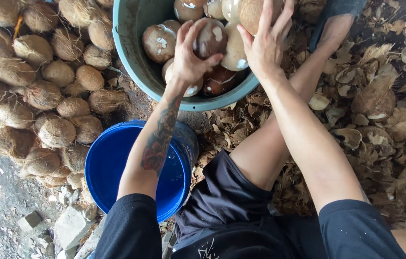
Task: The person sits on the ground and uses a curved knife to peel the husk off coconuts. They hold the coconut in one hand and strike it with the knife to remove the outer layer, then place the peeled coconut into a bucket.
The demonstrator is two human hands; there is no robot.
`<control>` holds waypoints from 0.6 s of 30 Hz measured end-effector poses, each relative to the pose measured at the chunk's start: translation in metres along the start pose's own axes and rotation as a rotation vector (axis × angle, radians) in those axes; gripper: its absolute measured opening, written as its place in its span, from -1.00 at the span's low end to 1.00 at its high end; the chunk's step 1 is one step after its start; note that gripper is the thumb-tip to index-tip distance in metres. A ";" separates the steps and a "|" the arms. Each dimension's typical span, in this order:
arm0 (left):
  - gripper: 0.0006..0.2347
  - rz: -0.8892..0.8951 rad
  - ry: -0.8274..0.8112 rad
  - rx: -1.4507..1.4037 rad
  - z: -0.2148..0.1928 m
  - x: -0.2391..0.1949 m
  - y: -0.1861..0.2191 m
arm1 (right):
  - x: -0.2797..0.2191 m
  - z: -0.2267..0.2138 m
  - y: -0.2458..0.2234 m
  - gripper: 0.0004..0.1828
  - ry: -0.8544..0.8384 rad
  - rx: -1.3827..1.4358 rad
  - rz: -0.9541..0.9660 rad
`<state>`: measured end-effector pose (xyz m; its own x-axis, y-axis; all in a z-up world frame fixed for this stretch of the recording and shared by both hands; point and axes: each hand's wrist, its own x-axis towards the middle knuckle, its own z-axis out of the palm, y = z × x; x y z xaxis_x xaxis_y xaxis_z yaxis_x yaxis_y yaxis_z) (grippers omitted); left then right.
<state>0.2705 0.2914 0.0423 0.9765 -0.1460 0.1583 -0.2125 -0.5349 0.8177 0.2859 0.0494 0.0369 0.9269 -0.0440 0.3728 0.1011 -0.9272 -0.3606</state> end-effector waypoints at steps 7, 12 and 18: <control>-0.57 -0.003 0.264 0.066 0.016 0.031 -0.037 | 0.026 0.058 0.027 0.13 0.073 0.423 -0.034; -0.88 -0.030 0.238 0.121 0.025 0.038 -0.027 | 0.046 0.087 0.043 0.10 0.023 0.377 -0.114; -0.97 0.003 0.457 0.328 0.011 0.042 -0.021 | 0.068 0.060 0.004 0.27 -0.136 0.118 -0.587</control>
<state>0.3160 0.2869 0.0258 0.8760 0.1885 0.4440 -0.1439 -0.7764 0.6136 0.3712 0.0645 0.0097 0.7414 0.5168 0.4281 0.6409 -0.7344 -0.2235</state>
